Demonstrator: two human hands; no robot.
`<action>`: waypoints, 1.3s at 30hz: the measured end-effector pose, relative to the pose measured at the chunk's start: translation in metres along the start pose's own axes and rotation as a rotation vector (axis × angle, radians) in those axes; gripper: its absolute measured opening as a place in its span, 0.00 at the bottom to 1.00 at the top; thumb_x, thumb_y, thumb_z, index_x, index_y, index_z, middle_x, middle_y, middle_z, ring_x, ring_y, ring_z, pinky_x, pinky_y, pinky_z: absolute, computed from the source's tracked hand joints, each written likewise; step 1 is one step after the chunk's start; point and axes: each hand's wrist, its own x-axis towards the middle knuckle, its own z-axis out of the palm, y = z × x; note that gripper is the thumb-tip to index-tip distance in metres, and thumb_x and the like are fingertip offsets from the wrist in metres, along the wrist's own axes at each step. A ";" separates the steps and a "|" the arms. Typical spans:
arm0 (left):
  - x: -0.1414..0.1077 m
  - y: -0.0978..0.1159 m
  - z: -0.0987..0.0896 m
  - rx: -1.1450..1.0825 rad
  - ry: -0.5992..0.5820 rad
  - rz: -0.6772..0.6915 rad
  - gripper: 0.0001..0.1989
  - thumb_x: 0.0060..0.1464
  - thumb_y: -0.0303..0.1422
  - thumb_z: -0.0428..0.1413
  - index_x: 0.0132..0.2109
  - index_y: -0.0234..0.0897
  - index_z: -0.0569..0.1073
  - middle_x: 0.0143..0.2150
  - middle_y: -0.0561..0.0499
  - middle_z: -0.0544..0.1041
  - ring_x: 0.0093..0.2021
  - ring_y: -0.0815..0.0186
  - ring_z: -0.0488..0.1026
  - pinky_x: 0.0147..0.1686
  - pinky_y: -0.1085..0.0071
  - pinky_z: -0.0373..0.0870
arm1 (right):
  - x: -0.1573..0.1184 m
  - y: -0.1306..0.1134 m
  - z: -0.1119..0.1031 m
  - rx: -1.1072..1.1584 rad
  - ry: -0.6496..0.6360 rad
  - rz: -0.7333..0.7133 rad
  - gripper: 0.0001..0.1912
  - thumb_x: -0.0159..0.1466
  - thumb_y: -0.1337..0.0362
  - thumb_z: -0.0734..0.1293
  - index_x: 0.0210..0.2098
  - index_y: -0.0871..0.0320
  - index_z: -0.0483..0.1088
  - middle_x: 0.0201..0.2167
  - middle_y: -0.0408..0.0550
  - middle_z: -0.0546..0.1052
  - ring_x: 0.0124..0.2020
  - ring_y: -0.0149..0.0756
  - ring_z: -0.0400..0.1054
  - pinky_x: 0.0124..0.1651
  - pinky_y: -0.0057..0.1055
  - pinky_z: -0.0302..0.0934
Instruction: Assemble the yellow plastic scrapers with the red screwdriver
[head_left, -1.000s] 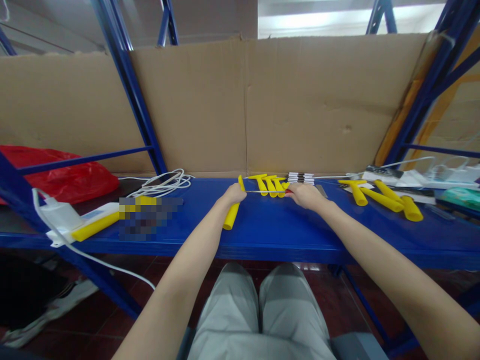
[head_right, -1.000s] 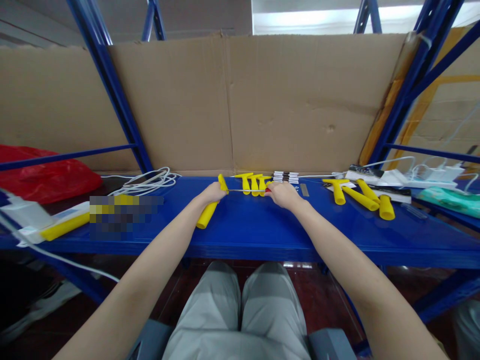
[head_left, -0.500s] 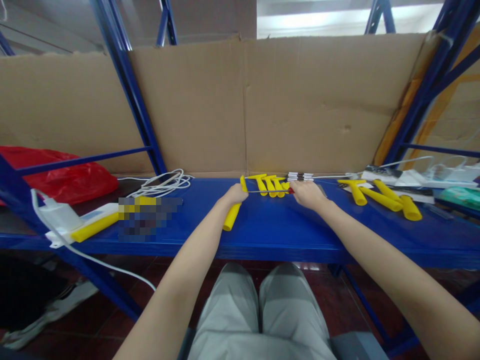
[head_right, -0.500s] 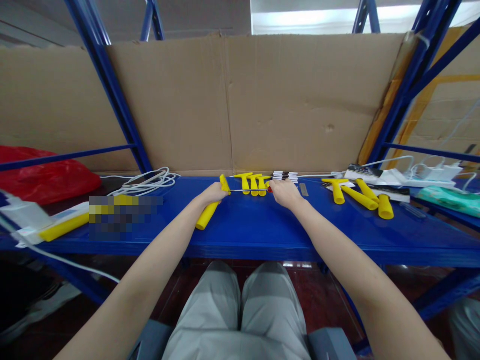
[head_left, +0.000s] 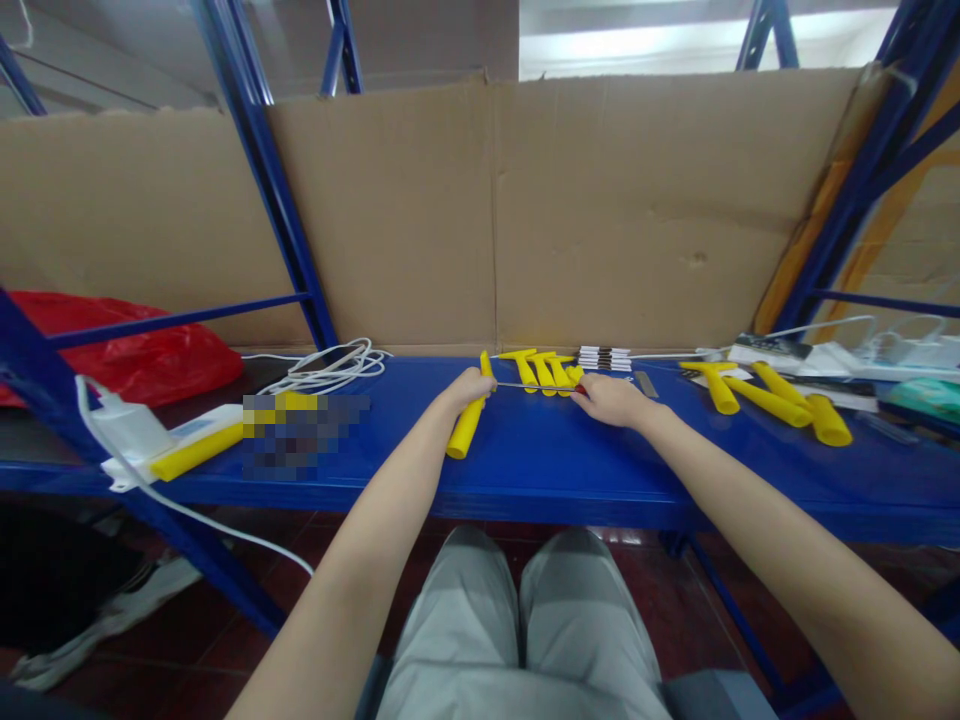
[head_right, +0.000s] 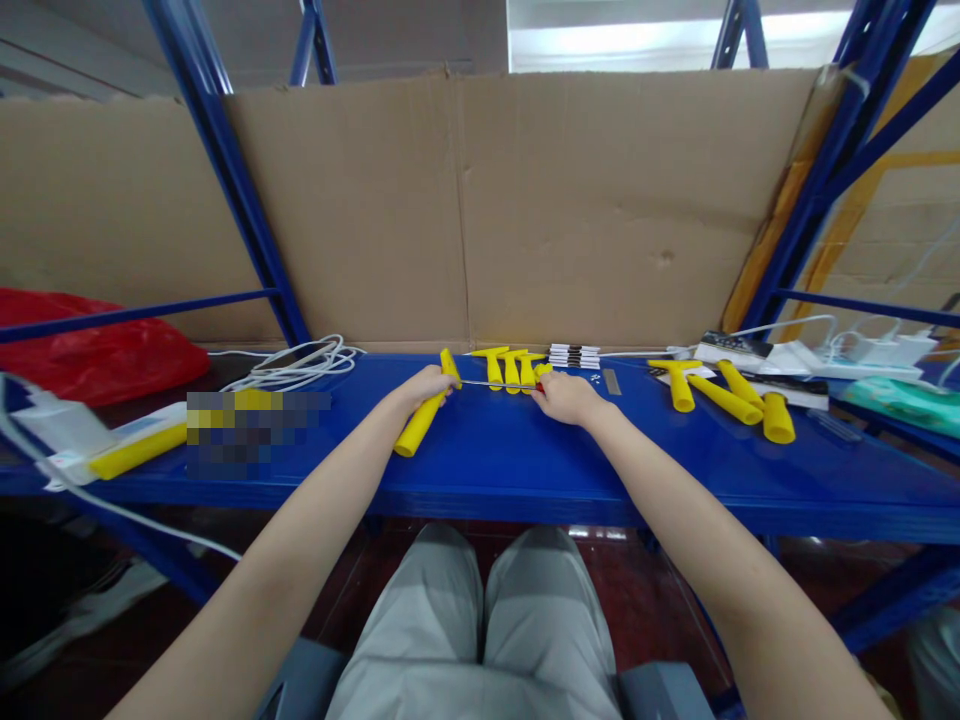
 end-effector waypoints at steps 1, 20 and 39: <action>0.000 0.000 -0.001 -0.049 -0.009 -0.018 0.03 0.48 0.25 0.50 0.31 0.31 0.68 0.17 0.54 0.65 0.14 0.71 0.62 0.17 0.74 0.60 | 0.001 0.001 0.001 0.007 -0.012 0.000 0.18 0.66 0.59 0.53 0.44 0.65 0.67 0.44 0.62 0.74 0.46 0.46 0.68 0.45 0.35 0.59; 0.002 -0.002 0.001 -0.199 -0.138 -0.002 0.11 0.56 0.31 0.45 0.37 0.28 0.69 0.18 0.48 0.71 0.16 0.65 0.70 0.22 0.69 0.71 | -0.001 0.006 0.001 -0.045 -0.004 0.013 0.15 0.64 0.59 0.58 0.43 0.62 0.67 0.46 0.60 0.73 0.45 0.47 0.69 0.42 0.34 0.60; -0.003 0.001 0.000 -0.156 -0.077 0.005 0.09 0.57 0.32 0.50 0.33 0.30 0.67 0.18 0.52 0.68 0.16 0.67 0.67 0.20 0.70 0.67 | 0.006 0.014 0.008 0.131 -0.048 -0.005 0.14 0.66 0.60 0.55 0.38 0.61 0.67 0.42 0.58 0.74 0.42 0.41 0.69 0.40 0.29 0.57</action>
